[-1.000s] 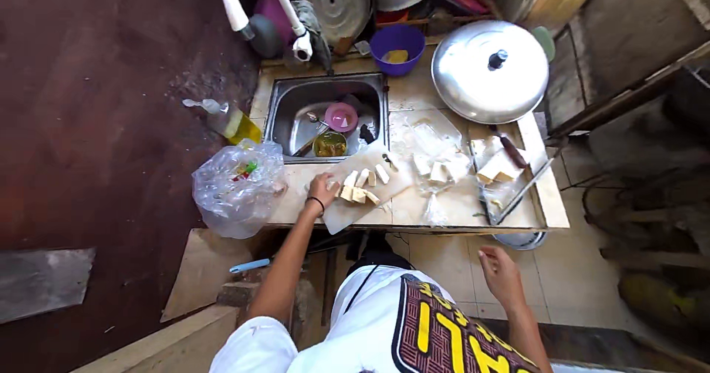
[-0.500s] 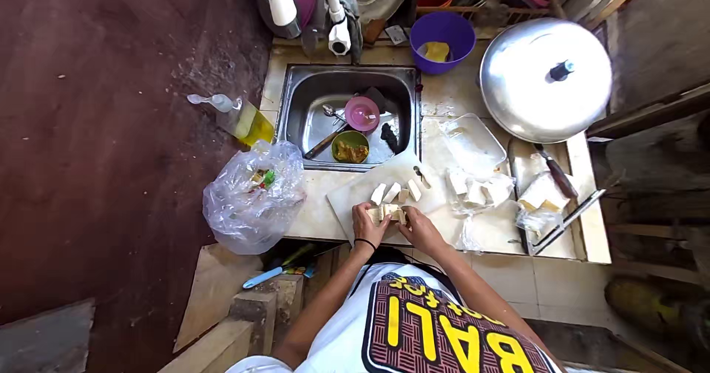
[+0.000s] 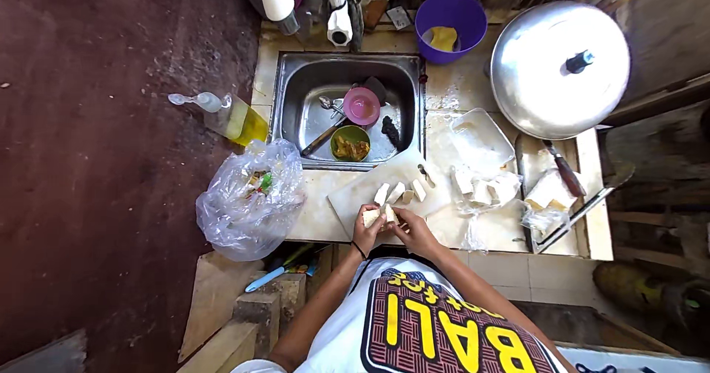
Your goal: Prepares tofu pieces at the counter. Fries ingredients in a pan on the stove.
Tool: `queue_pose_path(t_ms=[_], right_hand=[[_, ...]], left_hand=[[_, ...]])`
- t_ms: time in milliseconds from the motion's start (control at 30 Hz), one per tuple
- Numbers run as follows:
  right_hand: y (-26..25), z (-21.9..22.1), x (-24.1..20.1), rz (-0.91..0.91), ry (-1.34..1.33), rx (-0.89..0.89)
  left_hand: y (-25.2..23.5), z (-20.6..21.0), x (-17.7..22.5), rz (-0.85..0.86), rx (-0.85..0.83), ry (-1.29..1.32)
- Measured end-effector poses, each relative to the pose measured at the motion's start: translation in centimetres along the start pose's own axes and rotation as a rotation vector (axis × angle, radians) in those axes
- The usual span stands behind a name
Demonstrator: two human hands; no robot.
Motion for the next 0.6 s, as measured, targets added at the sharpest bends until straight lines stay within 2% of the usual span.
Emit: queue_pose_path(t_ms=[67, 133, 200, 267, 333, 433, 500, 600], right_hand=[[-0.1, -0.1, -1.0, -0.045, 0.050, -0.041], [-0.2, -0.5, -2.1, -0.127, 0.088, -0.049], [-0.2, -1.2, -2.2, -0.190, 0.152, 0.085], [-0.5, -2.1, -1.5, -0.130, 0.258, 0.337], [-1.3, -3.2, -0.5, 0.078, 0.401, 0.436], [-2.9, -3.9, 0.7, 0.339, 0.514, 0.296], [-3.5, -3.8, 1.2, 0.348, 0.560, 0.245], [-3.7, -3.5, 1.5, 0.244, 0.590, 0.244]], left_hand=[[0.1, -0.3, -0.1, -0.073, -0.014, 0.175], [0.1, -1.3, -0.4, -0.178, -0.097, 0.419], [-0.1, -2.5, -0.9, -0.229, -0.202, 0.579], [-0.5, -3.5, -1.6, -0.246, -0.310, 0.703], [-0.8, -3.8, -1.7, -0.274, -0.372, 0.799], [-1.0, -3.7, -1.3, -0.299, -0.330, 0.866], [-1.2, -3.6, -1.2, -0.279, -0.300, 0.868], [-1.6, -3.5, -1.1, -0.228, -0.312, 0.983]])
Point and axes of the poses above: each hand's wrist, its own y-axis away from the middle knuckle, its own z-axis out of the palm, x = y × z, the point moved 3 cm from there along -y, towards the middle knuckle, and after that the axes turned 5 degrees about -x, right-handed, at the moved point
